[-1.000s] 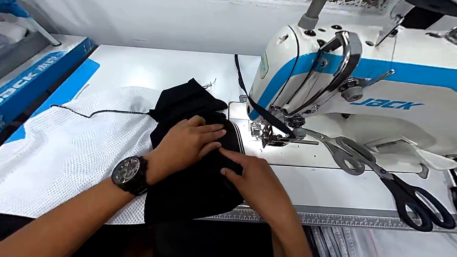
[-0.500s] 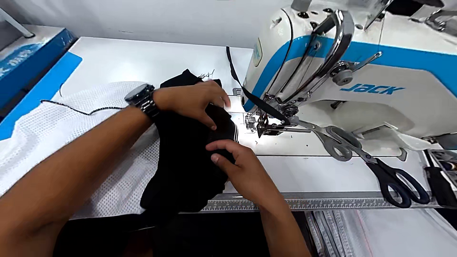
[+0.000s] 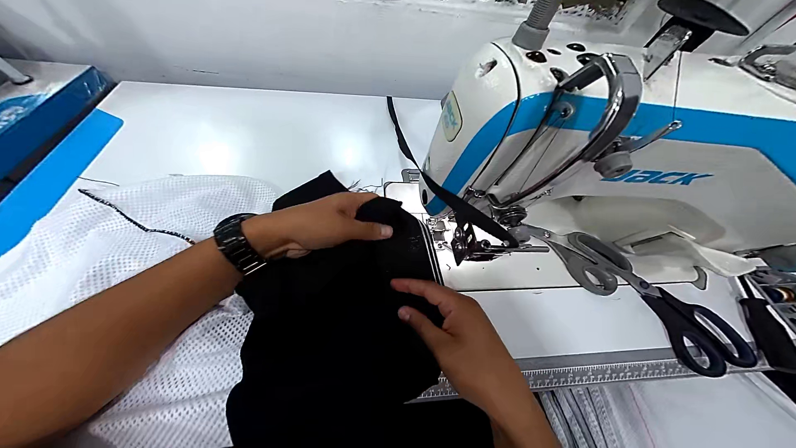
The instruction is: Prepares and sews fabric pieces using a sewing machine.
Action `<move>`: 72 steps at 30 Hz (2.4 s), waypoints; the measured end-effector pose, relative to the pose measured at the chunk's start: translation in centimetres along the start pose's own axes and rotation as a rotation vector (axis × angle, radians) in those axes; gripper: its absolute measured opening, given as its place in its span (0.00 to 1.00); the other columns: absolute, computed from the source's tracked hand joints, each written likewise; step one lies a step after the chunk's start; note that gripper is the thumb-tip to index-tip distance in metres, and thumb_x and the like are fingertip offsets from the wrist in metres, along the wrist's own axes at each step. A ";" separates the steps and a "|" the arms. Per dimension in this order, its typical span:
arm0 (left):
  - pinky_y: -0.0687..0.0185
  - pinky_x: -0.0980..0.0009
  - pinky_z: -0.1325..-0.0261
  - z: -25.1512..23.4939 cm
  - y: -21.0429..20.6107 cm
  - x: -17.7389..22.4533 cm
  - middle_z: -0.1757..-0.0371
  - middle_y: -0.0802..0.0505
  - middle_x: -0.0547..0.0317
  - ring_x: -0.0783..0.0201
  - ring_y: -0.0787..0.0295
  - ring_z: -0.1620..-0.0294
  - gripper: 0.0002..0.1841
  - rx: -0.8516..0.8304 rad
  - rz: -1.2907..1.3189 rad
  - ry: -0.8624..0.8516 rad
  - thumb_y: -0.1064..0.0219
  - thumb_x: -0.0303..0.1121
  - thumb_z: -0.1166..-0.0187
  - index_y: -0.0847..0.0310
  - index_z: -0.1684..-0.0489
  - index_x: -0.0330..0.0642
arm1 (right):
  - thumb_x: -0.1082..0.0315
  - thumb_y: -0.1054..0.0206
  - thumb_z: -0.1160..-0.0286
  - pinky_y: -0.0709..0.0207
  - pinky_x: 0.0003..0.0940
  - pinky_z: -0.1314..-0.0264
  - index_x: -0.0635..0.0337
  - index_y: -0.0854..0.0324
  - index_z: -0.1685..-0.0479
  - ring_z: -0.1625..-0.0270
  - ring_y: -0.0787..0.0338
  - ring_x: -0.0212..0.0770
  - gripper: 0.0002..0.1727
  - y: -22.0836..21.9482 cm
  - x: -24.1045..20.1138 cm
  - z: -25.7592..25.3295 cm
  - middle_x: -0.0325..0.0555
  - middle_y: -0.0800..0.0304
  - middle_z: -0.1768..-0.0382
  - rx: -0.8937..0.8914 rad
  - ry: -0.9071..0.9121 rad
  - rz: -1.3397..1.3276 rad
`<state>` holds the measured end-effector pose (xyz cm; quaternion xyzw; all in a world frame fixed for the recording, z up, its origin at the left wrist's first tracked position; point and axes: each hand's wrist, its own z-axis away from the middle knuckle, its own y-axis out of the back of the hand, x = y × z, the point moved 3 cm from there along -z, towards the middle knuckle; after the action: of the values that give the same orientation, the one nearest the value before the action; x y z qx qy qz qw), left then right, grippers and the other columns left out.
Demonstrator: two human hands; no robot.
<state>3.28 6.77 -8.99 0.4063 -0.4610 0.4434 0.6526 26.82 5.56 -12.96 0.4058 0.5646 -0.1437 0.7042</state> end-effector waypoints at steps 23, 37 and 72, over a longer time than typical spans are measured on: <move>0.14 0.55 0.33 2.4 -5.1 -0.7 0.32 0.08 0.57 0.54 0.11 0.31 0.20 0.338 -1.275 -0.548 0.47 0.42 0.10 0.10 0.36 0.47 | 0.57 0.29 0.19 0.14 0.43 0.47 0.42 0.16 0.25 0.50 0.07 0.36 0.23 0.2 -2.4 -2.1 0.39 0.05 0.48 -0.140 -0.090 0.341; 0.16 0.57 0.33 -3.8 -3.4 -0.8 0.33 0.16 0.43 0.52 0.17 0.31 0.14 0.317 -0.940 -0.615 0.30 0.37 0.22 0.17 0.48 0.36 | 0.66 0.25 0.25 0.13 0.31 0.50 0.47 0.13 0.31 0.46 0.07 0.27 0.21 6.2 0.4 -1.5 0.32 0.06 0.38 -0.006 -0.121 0.150; 0.60 0.31 0.12 -6.9 -2.3 -1.1 0.19 0.19 0.54 0.51 0.39 0.08 0.26 0.017 -1.184 -0.528 0.49 0.53 0.19 0.13 0.37 0.48 | 0.64 0.37 0.18 0.20 0.52 0.61 0.37 0.20 0.19 0.58 0.09 0.43 0.26 5.5 -1.4 -3.5 0.43 0.04 0.50 -0.046 -0.110 0.696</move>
<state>6.92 12.36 -11.96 0.6922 -0.3004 -0.1028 0.6481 27.59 11.24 -9.54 0.5495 0.3569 0.0962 0.7493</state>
